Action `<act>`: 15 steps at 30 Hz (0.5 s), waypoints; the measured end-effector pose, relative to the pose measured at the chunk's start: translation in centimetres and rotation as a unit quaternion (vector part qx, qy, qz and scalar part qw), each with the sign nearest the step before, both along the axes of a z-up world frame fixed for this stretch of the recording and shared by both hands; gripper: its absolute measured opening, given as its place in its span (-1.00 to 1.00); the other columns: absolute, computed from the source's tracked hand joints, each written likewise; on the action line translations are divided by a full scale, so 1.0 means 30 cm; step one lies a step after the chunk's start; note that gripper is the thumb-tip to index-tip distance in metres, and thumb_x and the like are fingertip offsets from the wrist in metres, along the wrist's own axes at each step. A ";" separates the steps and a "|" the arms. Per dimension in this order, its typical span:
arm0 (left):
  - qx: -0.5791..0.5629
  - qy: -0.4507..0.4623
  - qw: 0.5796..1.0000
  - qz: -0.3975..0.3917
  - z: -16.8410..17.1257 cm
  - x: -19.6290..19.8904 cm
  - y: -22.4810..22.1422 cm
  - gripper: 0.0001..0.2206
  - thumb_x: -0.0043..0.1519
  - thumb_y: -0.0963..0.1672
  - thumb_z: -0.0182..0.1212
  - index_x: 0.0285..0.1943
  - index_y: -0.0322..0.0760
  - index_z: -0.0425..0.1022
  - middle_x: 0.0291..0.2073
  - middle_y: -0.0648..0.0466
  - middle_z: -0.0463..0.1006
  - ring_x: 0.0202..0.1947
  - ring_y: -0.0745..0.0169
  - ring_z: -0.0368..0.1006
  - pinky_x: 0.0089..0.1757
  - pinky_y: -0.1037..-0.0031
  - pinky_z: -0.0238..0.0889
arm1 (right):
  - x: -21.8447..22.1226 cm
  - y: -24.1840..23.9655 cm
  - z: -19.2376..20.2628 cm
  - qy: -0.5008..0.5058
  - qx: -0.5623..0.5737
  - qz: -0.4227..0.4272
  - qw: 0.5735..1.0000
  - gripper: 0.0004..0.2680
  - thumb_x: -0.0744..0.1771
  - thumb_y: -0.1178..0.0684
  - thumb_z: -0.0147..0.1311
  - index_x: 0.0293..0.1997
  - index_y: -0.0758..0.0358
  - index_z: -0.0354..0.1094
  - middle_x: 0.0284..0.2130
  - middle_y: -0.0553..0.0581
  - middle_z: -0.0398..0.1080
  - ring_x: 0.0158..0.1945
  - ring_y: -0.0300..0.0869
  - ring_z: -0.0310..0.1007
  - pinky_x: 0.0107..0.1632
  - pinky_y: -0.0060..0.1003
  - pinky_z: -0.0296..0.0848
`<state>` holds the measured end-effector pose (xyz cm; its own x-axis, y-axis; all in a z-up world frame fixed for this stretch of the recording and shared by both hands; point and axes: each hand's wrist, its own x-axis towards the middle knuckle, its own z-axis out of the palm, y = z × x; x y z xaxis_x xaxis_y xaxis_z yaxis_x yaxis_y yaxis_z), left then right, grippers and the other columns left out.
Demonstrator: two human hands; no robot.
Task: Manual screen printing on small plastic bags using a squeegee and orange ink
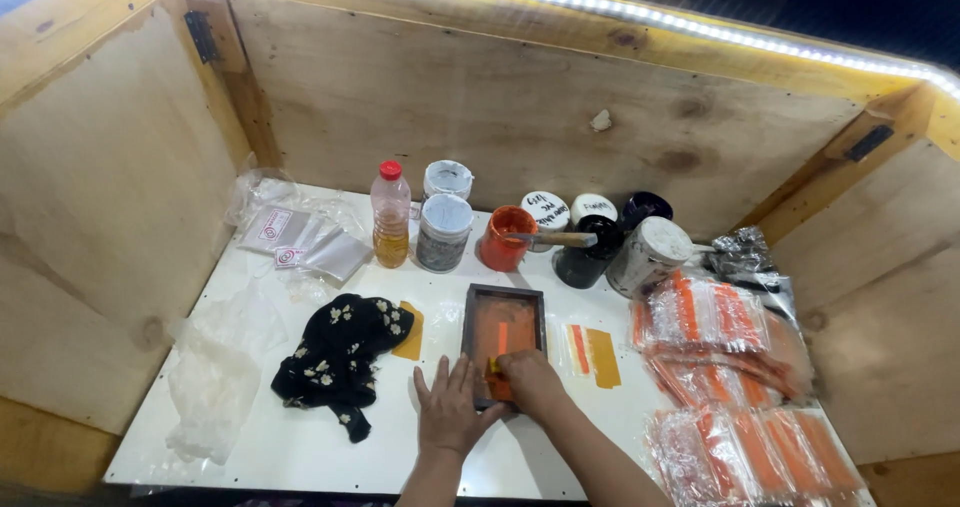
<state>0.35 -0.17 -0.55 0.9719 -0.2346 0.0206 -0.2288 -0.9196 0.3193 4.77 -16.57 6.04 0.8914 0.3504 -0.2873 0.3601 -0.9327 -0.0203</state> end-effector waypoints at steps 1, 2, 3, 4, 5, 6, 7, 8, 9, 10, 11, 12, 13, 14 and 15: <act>0.000 -0.001 1.000 -0.002 0.009 -0.003 0.001 -0.12 0.15 0.39 -0.08 0.51 -0.05 0.15 0.49 0.16 0.14 0.51 -0.06 -0.11 0.32 -0.39 -0.54 | -0.013 -0.010 -0.032 -0.001 0.000 -0.002 1.000 -0.75 0.27 0.02 0.35 -0.01 0.14 0.44 -0.22 0.13 0.53 -0.18 -0.03 0.51 -0.08 -0.21 0.48; 0.012 0.012 1.000 -0.004 0.019 -0.003 0.002 -0.15 0.17 0.36 -0.04 0.52 -0.04 0.13 0.50 0.16 0.10 0.52 -0.05 -0.14 0.32 -0.39 -0.53 | -0.023 -0.020 -0.064 -0.025 0.019 0.013 0.999 -0.73 0.23 0.00 0.40 -0.07 0.16 0.45 -0.27 0.13 0.53 -0.23 -0.03 0.51 -0.10 -0.20 0.48; 0.025 0.026 0.999 -0.006 0.029 -0.002 0.002 -0.18 0.19 0.33 0.01 0.53 -0.03 0.10 0.52 0.16 0.07 0.53 -0.05 -0.16 0.33 -0.39 -0.53 | -0.033 -0.031 -0.095 -0.049 0.039 0.028 0.998 -0.71 0.19 -0.01 0.45 -0.12 0.18 0.46 -0.32 0.13 0.53 -0.28 -0.04 0.51 -0.11 -0.19 0.47; 0.025 0.023 0.999 -0.008 0.034 -0.001 0.001 -0.18 0.19 0.33 0.01 0.53 -0.03 0.10 0.52 0.16 0.07 0.53 -0.05 -0.16 0.33 -0.39 -0.53 | -0.036 -0.036 -0.114 -0.051 0.038 0.026 0.998 -0.71 0.19 -0.01 0.45 -0.12 0.18 0.46 -0.32 0.13 0.53 -0.28 -0.04 0.51 -0.11 -0.19 0.47; 0.043 0.034 0.998 -0.006 0.039 0.000 0.001 -0.16 0.18 0.36 -0.10 0.55 0.00 0.07 0.53 0.19 0.04 0.54 -0.03 -0.18 0.33 -0.39 -0.53 | -0.039 -0.040 -0.133 -0.072 0.025 0.044 0.996 -0.80 0.22 0.02 0.39 -0.21 0.17 0.46 -0.41 0.11 0.50 -0.37 -0.06 0.45 -0.22 -0.20 0.42; 0.061 0.046 0.997 -0.004 0.043 -0.002 0.001 -0.14 0.18 0.39 -0.21 0.56 0.02 0.04 0.54 0.22 0.02 0.55 -0.01 -0.21 0.33 -0.38 -0.53 | -0.044 -0.044 -0.152 -0.090 0.013 0.063 0.994 -0.89 0.25 0.06 0.33 -0.30 0.16 0.46 -0.51 0.08 0.47 -0.46 -0.09 0.40 -0.34 -0.20 0.37; 0.060 0.045 0.997 -0.005 0.071 0.000 0.003 -0.14 0.18 0.39 -0.21 0.56 0.02 0.04 0.54 0.22 0.02 0.55 -0.01 -0.21 0.33 -0.38 -0.53 | -0.053 -0.038 -0.132 -0.091 0.012 0.062 0.994 -0.89 0.25 0.06 0.33 -0.30 0.16 0.46 -0.51 0.08 0.47 -0.46 -0.09 0.40 -0.34 -0.20 0.37; 0.059 0.067 0.996 -0.005 0.095 -0.004 0.006 -0.14 0.18 0.39 -0.17 0.57 0.03 0.03 0.54 0.23 0.00 0.56 0.00 -0.23 0.34 -0.37 -0.54 | -0.067 -0.031 -0.116 -0.082 0.012 0.061 0.995 -0.92 0.28 0.07 0.29 -0.28 0.15 0.47 -0.47 0.08 0.49 -0.43 -0.08 0.43 -0.30 -0.19 0.38; 0.057 0.089 0.994 -0.004 0.118 -0.006 0.009 -0.14 0.18 0.38 -0.14 0.57 0.05 0.01 0.55 0.25 -0.02 0.57 0.01 -0.25 0.34 -0.35 -0.56 | -0.079 -0.024 -0.101 -0.072 0.013 0.060 0.995 -0.95 0.31 0.08 0.25 -0.26 0.14 0.48 -0.43 0.08 0.51 -0.40 -0.06 0.47 -0.25 -0.17 0.39; 0.058 0.089 0.994 -0.005 0.111 -0.008 0.010 -0.14 0.18 0.38 -0.14 0.57 0.05 0.01 0.55 0.25 -0.02 0.57 0.01 -0.25 0.34 -0.35 -0.56 | -0.090 -0.015 -0.093 -0.072 0.014 0.059 0.996 -0.95 0.31 0.08 0.25 -0.26 0.14 0.48 -0.43 0.08 0.51 -0.40 -0.06 0.47 -0.25 -0.17 0.39; 0.057 0.077 0.995 -0.006 0.104 -0.010 0.010 -0.13 0.16 0.39 -0.11 0.57 0.04 0.03 0.55 0.23 -0.01 0.56 0.02 -0.25 0.34 -0.36 -0.56 | -0.099 -0.006 -0.085 -0.054 0.004 0.045 0.998 -0.95 0.32 0.07 0.21 -0.22 0.12 0.46 -0.39 0.08 0.51 -0.33 -0.04 0.46 -0.20 -0.16 0.36; 0.056 0.065 0.996 -0.006 0.097 -0.010 0.010 -0.11 0.14 0.40 -0.07 0.56 0.04 0.04 0.54 0.22 0.00 0.56 0.03 -0.24 0.33 -0.37 -0.57 | -0.106 0.003 -0.077 -0.037 -0.005 0.032 0.999 -0.95 0.34 0.06 0.18 -0.18 0.11 0.43 -0.34 0.08 0.51 -0.26 -0.02 0.45 -0.14 -0.14 0.33; 0.057 0.065 0.996 -0.006 0.102 -0.008 0.010 -0.11 0.14 0.40 -0.07 0.56 0.04 0.04 0.54 0.22 0.00 0.56 0.03 -0.24 0.33 -0.37 -0.57 | -0.109 -0.009 -0.102 -0.037 -0.005 0.032 0.999 -0.95 0.34 0.06 0.18 -0.18 0.11 0.43 -0.34 0.08 0.51 -0.26 -0.02 0.45 -0.14 -0.14 0.33; 0.055 0.073 0.996 -0.007 0.105 -0.008 0.012 -0.10 0.13 0.40 -0.06 0.57 0.03 0.03 0.55 0.23 -0.02 0.57 0.07 -0.26 0.34 -0.37 -0.57 | -0.115 -0.020 -0.129 -0.080 0.023 0.037 0.996 -0.94 0.31 0.07 0.17 -0.19 0.11 0.44 -0.35 0.08 0.51 -0.25 0.00 0.45 -0.16 -0.12 0.32; 0.053 0.080 0.995 -0.008 0.110 -0.008 0.013 -0.08 0.12 0.40 -0.05 0.57 0.02 0.01 0.56 0.24 -0.04 0.57 0.10 -0.29 0.34 -0.38 -0.58 | -0.120 -0.031 -0.155 -0.123 0.050 0.041 0.990 -0.93 0.29 0.07 0.16 -0.21 0.11 0.44 -0.35 0.08 0.51 -0.23 0.01 0.45 -0.18 -0.11 0.31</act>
